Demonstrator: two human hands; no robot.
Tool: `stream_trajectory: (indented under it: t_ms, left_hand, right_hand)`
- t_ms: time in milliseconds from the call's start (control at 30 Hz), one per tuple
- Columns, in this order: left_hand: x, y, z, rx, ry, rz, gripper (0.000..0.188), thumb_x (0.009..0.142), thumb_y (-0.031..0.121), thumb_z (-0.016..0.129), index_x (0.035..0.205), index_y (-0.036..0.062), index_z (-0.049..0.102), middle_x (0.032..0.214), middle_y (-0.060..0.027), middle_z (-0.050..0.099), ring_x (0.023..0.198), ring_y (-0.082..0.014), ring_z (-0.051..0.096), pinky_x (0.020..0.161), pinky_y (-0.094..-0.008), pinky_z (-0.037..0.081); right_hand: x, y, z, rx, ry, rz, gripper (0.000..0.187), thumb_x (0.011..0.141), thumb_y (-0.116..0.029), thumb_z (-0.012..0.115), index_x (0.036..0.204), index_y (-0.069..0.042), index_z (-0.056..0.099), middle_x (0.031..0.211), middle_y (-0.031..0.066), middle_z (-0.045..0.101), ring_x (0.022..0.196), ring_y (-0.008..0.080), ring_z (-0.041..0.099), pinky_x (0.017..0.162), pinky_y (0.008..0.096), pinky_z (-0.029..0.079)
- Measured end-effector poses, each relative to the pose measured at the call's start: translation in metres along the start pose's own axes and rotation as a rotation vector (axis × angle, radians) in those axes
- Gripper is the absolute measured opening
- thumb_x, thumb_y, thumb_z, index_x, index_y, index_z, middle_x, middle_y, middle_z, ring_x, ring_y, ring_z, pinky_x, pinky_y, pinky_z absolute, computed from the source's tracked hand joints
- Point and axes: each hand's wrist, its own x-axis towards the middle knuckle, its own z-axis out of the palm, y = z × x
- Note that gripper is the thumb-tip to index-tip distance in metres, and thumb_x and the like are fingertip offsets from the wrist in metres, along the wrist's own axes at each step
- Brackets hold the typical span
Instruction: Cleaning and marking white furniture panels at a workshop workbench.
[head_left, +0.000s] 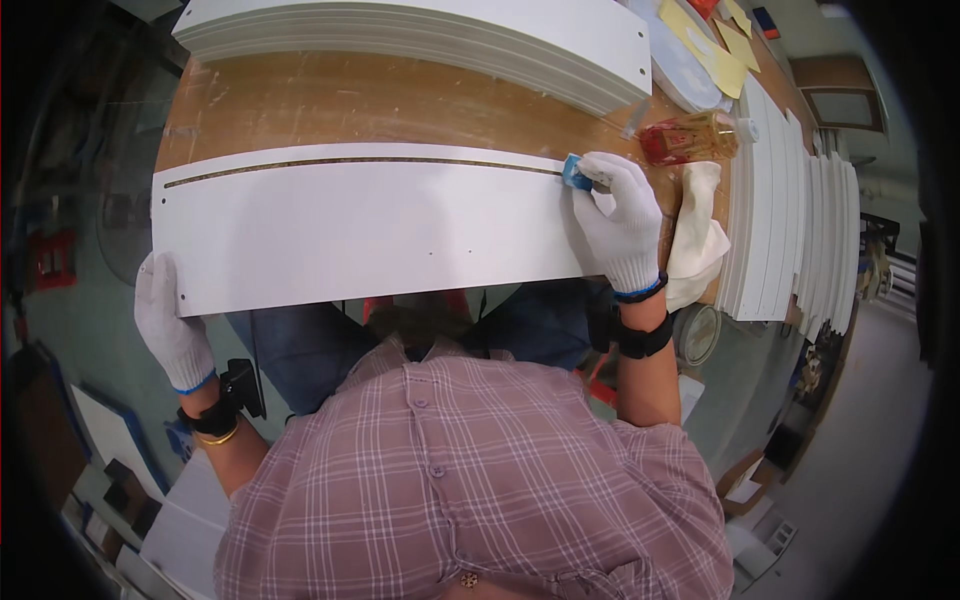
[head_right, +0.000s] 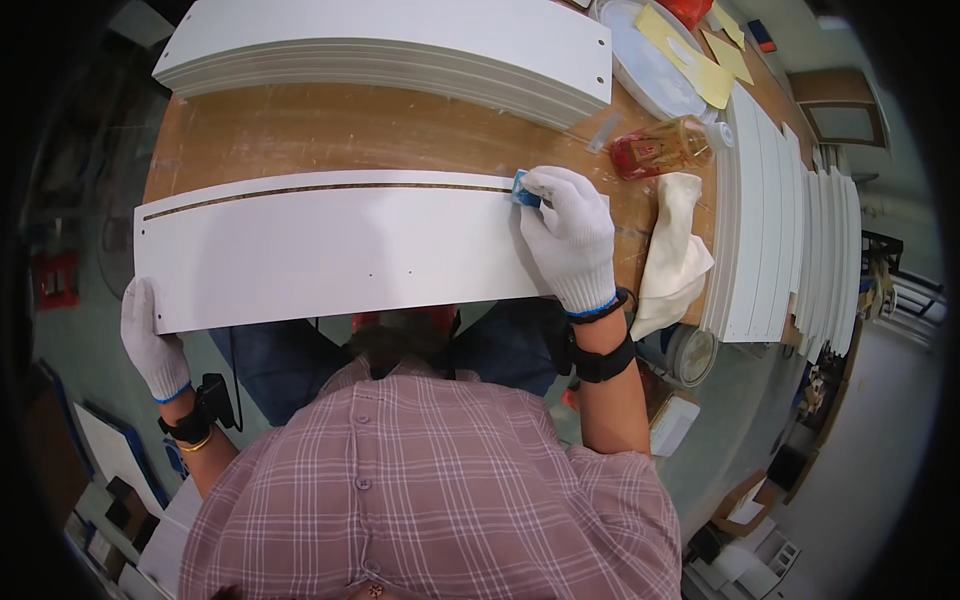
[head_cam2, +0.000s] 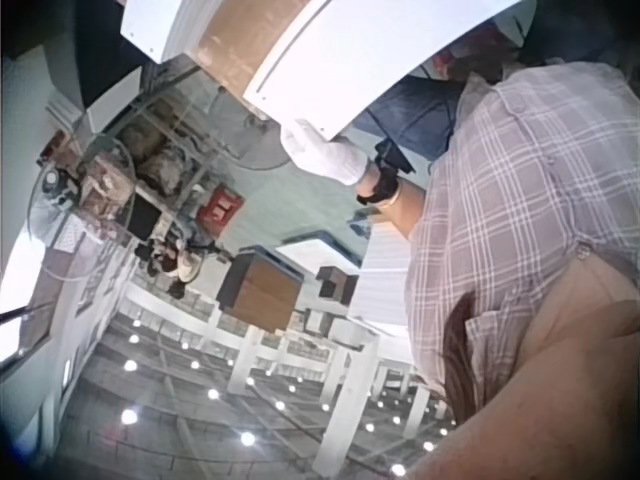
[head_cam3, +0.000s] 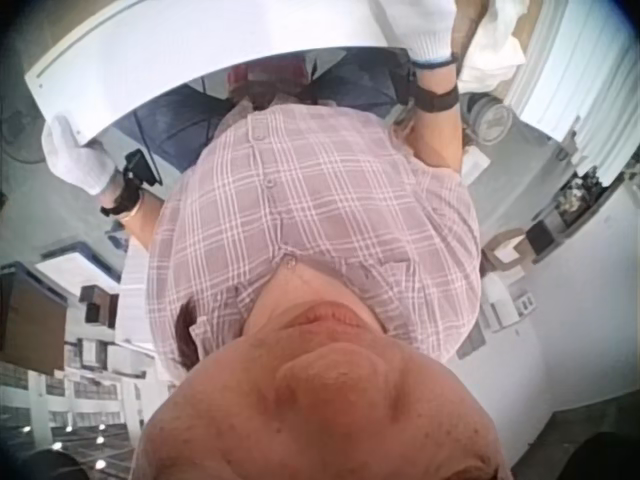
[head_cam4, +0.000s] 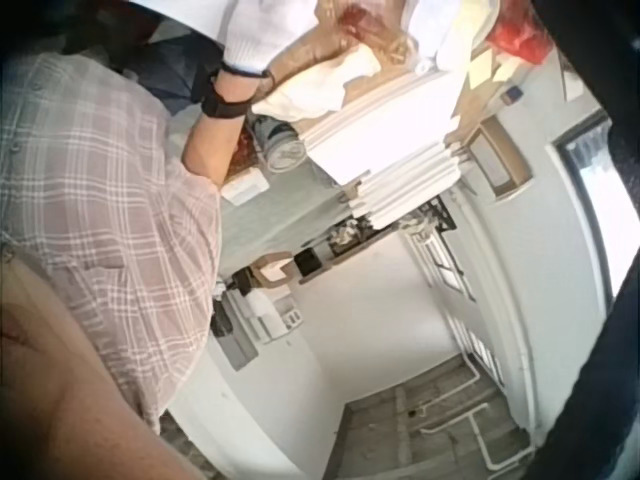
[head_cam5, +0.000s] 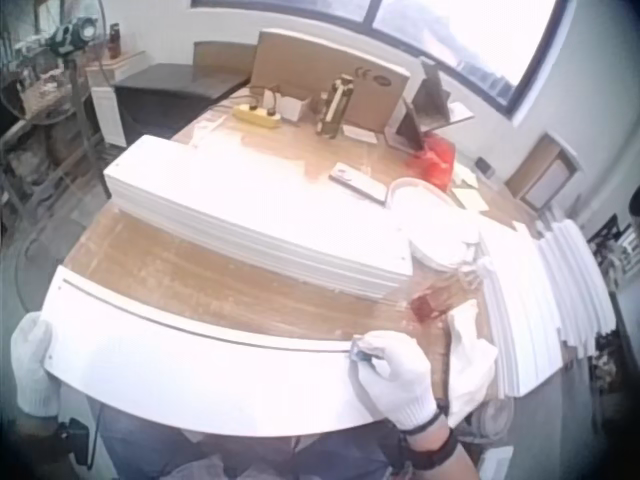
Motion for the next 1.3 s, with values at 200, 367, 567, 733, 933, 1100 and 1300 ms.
stream_trajectory:
  t_ms: [200, 367, 567, 733, 933, 1100, 1300]
  left_hand:
    - [-0.001, -0.001, 0.003, 0.054, 0.044, 0.014, 0.024, 0.097, 0.017, 0.051, 0.109, -0.0018, 0.058, 0.087, -0.0027, 0.062, 0.072, -0.0066, 0.058, 0.057, -0.0196, 0.043]
    - [0.002, -0.003, -0.002, 0.014, 0.019, -0.015, 0.023, 0.096, 0.017, 0.051, 0.107, -0.0018, 0.058, 0.089, -0.0029, 0.061, 0.076, -0.0076, 0.058, 0.063, -0.0207, 0.045]
    - [0.001, -0.006, -0.001, 0.038, 0.052, 0.078, 0.023, 0.096, 0.016, 0.051, 0.108, -0.0025, 0.058, 0.092, -0.0035, 0.06, 0.081, -0.0085, 0.058, 0.066, -0.0218, 0.046]
    - [0.002, -0.006, -0.002, 0.04, 0.052, 0.06, 0.023, 0.096, 0.015, 0.051, 0.109, -0.0039, 0.057, 0.094, -0.0046, 0.06, 0.082, -0.0095, 0.058, 0.068, -0.0219, 0.046]
    - [0.002, -0.012, -0.003, 0.21, 0.04, 0.209, 0.024, 0.097, 0.015, 0.051, 0.109, -0.0046, 0.057, 0.094, -0.0052, 0.06, 0.083, -0.0089, 0.057, 0.069, -0.0214, 0.046]
    - [0.002, -0.007, -0.002, 0.018, 0.041, 0.044, 0.024, 0.097, 0.016, 0.051, 0.108, -0.0044, 0.058, 0.094, -0.0048, 0.06, 0.083, -0.0086, 0.056, 0.068, -0.0212, 0.046]
    - [0.006, -0.01, -0.011, 0.055, -0.01, -0.014, 0.025, 0.096, 0.016, 0.052, 0.11, -0.004, 0.057, 0.094, -0.0041, 0.06, 0.083, -0.0091, 0.057, 0.069, -0.0219, 0.046]
  right_hand:
    - [-0.001, 0.001, 0.001, 0.013, 0.013, -0.001, 0.03, 0.067, 0.004, 0.067, 0.095, -0.007, 0.063, 0.098, 0.0082, 0.066, 0.088, 0.0251, 0.064, 0.077, 0.0318, 0.051]
    - [-0.002, 0.0, 0.003, -0.032, 0.002, -0.016, 0.032, 0.066, 0.004, 0.066, 0.096, -0.008, 0.063, 0.098, 0.0077, 0.066, 0.09, 0.0254, 0.063, 0.078, 0.0332, 0.049]
    - [-0.001, -0.001, 0.003, -0.046, 0.0, -0.026, 0.033, 0.066, 0.004, 0.067, 0.096, -0.008, 0.063, 0.099, 0.0073, 0.066, 0.091, 0.0251, 0.062, 0.079, 0.0339, 0.049]
    - [-0.002, 0.002, 0.003, -0.028, -0.008, -0.041, 0.033, 0.066, 0.004, 0.067, 0.097, -0.009, 0.063, 0.099, 0.0071, 0.065, 0.091, 0.0249, 0.062, 0.08, 0.034, 0.049]
    - [-0.003, 0.002, 0.006, -0.019, 0.007, -0.042, 0.035, 0.066, 0.003, 0.068, 0.099, -0.008, 0.063, 0.099, 0.008, 0.065, 0.092, 0.0257, 0.062, 0.08, 0.0334, 0.049]
    - [-0.006, 0.004, 0.005, -0.026, 0.0, -0.046, 0.035, 0.066, 0.003, 0.068, 0.099, -0.008, 0.063, 0.1, 0.0084, 0.065, 0.092, 0.0259, 0.062, 0.079, 0.0335, 0.049]
    - [-0.007, 0.001, 0.005, -0.046, 0.004, -0.013, 0.035, 0.065, 0.004, 0.068, 0.098, -0.008, 0.063, 0.101, 0.0073, 0.065, 0.091, 0.0253, 0.062, 0.081, 0.0336, 0.048]
